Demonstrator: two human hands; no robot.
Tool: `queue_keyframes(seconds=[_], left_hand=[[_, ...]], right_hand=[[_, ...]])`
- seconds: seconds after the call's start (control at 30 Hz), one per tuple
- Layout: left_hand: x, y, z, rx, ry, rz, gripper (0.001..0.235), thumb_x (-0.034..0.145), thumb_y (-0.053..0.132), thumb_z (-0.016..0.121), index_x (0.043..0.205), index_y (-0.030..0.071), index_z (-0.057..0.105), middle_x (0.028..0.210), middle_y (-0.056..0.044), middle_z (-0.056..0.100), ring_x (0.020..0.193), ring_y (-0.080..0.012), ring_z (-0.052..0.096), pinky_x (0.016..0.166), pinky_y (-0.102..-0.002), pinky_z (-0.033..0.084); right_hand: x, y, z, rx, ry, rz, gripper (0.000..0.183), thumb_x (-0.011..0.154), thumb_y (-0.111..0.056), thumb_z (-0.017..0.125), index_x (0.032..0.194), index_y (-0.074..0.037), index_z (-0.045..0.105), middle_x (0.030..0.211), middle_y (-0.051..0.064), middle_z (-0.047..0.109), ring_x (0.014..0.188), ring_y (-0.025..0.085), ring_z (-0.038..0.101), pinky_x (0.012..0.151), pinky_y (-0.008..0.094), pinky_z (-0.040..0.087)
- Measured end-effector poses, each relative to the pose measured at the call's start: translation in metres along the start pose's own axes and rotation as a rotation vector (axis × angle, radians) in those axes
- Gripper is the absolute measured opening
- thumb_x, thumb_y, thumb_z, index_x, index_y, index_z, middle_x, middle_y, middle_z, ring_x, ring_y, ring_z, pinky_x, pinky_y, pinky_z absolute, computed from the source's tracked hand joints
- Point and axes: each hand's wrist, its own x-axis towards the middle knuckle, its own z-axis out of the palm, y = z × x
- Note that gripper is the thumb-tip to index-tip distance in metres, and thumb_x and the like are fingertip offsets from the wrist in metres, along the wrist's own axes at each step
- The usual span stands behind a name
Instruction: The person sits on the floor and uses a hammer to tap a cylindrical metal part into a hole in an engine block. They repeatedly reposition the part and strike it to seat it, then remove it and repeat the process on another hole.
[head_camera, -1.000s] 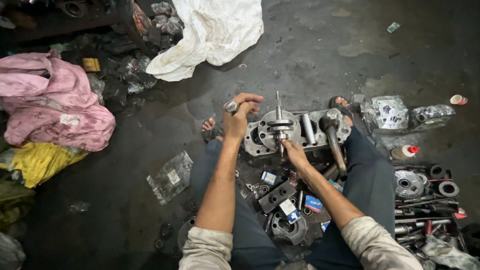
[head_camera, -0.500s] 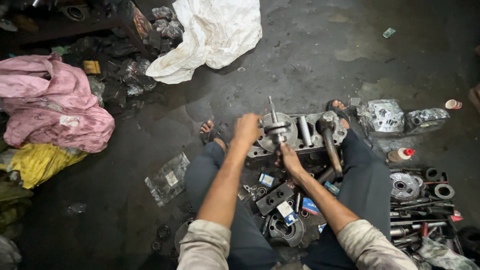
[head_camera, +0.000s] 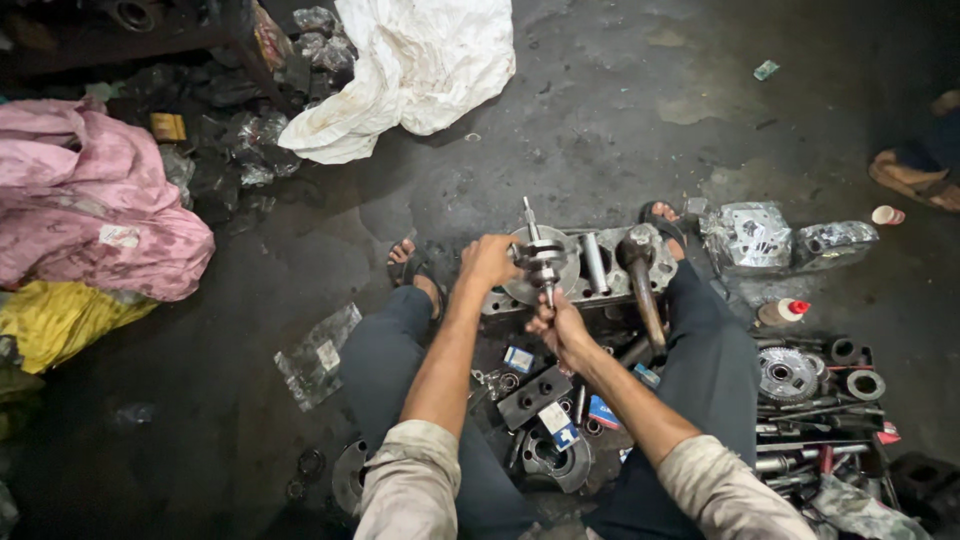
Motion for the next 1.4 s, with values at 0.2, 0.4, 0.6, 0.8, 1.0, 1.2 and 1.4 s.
queue_keyframes(seconds=[0.2, 0.4, 0.6, 0.8, 1.0, 1.2, 1.4], left_hand=[[0.001, 0.041, -0.013, 0.045, 0.035, 0.269, 0.056, 0.062, 0.024, 0.088, 0.117, 0.029, 0.076, 0.115, -0.005, 0.076, 0.106, -0.0333, 0.071, 0.091, -0.047, 0.055], [0.001, 0.031, -0.008, 0.043, -0.030, 0.228, 0.061, 0.065, 0.040, 0.090, 0.123, 0.031, 0.073, 0.117, -0.007, 0.074, 0.108, -0.0343, 0.070, 0.092, -0.048, 0.054], [-0.005, 0.013, -0.017, -0.035, -0.042, 0.139, 0.060, 0.074, 0.054, 0.084, 0.128, 0.033, 0.070, 0.109, -0.011, 0.076, 0.107, -0.0359, 0.070, 0.092, -0.050, 0.054], [0.002, 0.024, -0.007, 0.080, 0.062, 0.280, 0.056, 0.074, 0.053, 0.083, 0.123, 0.028, 0.073, 0.105, -0.011, 0.076, 0.100, -0.0351, 0.072, 0.085, -0.050, 0.056], [0.020, 0.033, 0.011, 0.219, 0.076, 0.436, 0.045, 0.073, 0.047, 0.085, 0.108, 0.020, 0.076, 0.102, -0.011, 0.075, 0.095, -0.0348, 0.072, 0.078, -0.051, 0.056], [0.031, 0.058, 0.028, 0.362, -0.038, 0.383, 0.041, 0.070, 0.045, 0.088, 0.100, 0.020, 0.079, 0.099, -0.009, 0.076, 0.099, -0.0326, 0.072, 0.086, -0.049, 0.056], [0.031, 0.052, 0.021, -0.132, 0.052, 0.251, 0.040, 0.075, 0.041, 0.084, 0.110, 0.022, 0.078, 0.100, -0.009, 0.079, 0.095, -0.0286, 0.073, 0.086, -0.045, 0.056]], right_hand=[[-0.015, 0.002, 0.022, -0.093, 0.057, 0.102, 0.045, 0.108, -0.045, 0.030, 0.106, -0.008, 0.056, 0.069, 0.000, 0.042, 0.058, 0.015, 0.042, 0.066, 0.038, 0.050], [-0.016, 0.003, 0.025, -0.411, 0.188, -0.075, 0.033, 0.108, -0.043, 0.042, 0.100, -0.011, 0.047, 0.072, 0.001, 0.046, 0.052, 0.015, 0.043, 0.052, 0.035, 0.047], [-0.014, -0.008, 0.018, -0.412, 0.087, 0.006, 0.048, 0.108, -0.051, 0.033, 0.098, -0.008, 0.052, 0.063, 0.000, 0.041, 0.047, 0.014, 0.041, 0.048, 0.032, 0.043], [-0.019, -0.021, 0.016, -0.338, 0.038, 0.103, 0.047, 0.110, -0.049, 0.032, 0.101, -0.008, 0.052, 0.063, -0.002, 0.039, 0.048, 0.013, 0.040, 0.050, 0.031, 0.043], [-0.013, -0.015, 0.018, -0.350, 0.068, 0.107, 0.046, 0.109, -0.049, 0.030, 0.102, -0.009, 0.051, 0.063, -0.002, 0.039, 0.048, 0.013, 0.039, 0.051, 0.032, 0.044], [-0.017, -0.023, 0.024, -0.437, 0.042, 0.064, 0.048, 0.110, -0.045, 0.030, 0.109, -0.005, 0.057, 0.063, 0.000, 0.042, 0.050, 0.013, 0.044, 0.054, 0.031, 0.051], [-0.021, -0.030, 0.029, -0.667, 0.118, 0.106, 0.041, 0.108, -0.040, 0.044, 0.118, -0.002, 0.055, 0.070, 0.001, 0.055, 0.056, 0.014, 0.050, 0.057, 0.032, 0.051]])
